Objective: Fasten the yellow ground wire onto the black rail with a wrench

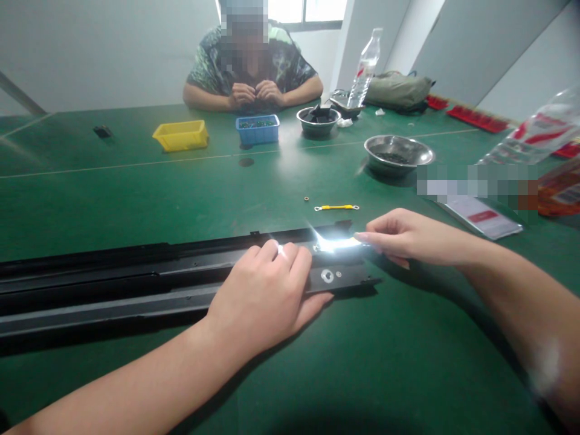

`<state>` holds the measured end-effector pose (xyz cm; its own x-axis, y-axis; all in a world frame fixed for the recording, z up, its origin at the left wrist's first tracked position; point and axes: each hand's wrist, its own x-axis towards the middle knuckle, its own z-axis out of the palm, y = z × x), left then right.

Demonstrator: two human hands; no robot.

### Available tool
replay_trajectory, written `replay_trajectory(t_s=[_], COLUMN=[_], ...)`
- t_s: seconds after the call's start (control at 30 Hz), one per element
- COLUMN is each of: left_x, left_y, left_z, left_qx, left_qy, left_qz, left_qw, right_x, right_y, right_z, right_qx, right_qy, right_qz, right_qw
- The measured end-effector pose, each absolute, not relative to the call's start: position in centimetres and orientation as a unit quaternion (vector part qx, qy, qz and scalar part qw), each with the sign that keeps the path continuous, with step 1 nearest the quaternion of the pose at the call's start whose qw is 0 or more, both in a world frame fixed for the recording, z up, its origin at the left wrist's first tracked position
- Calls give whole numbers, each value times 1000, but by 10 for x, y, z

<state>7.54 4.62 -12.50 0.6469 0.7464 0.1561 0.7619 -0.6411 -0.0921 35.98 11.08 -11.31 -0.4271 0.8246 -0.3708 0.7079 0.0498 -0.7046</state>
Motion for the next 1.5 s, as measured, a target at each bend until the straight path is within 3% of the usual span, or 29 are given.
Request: replay_trajectory(t_s=[0.8, 1.17, 1.5], left_x=[76, 75, 75], left_y=[46, 46, 45], left_z=[-126, -125, -125], left_qx=[-902, -902, -903], left_qy=[-423, -421, -419], left_qz=[-44, -47, -52], left_qw=[75, 77, 76], right_x=[367, 358, 351], right_y=[108, 108, 109], right_z=[-103, -105, -115], right_qx=[-530, -558, -523], right_qy=[-721, -711, -717], right_qz=[445, 359, 382], right_qw=[28, 235, 257])
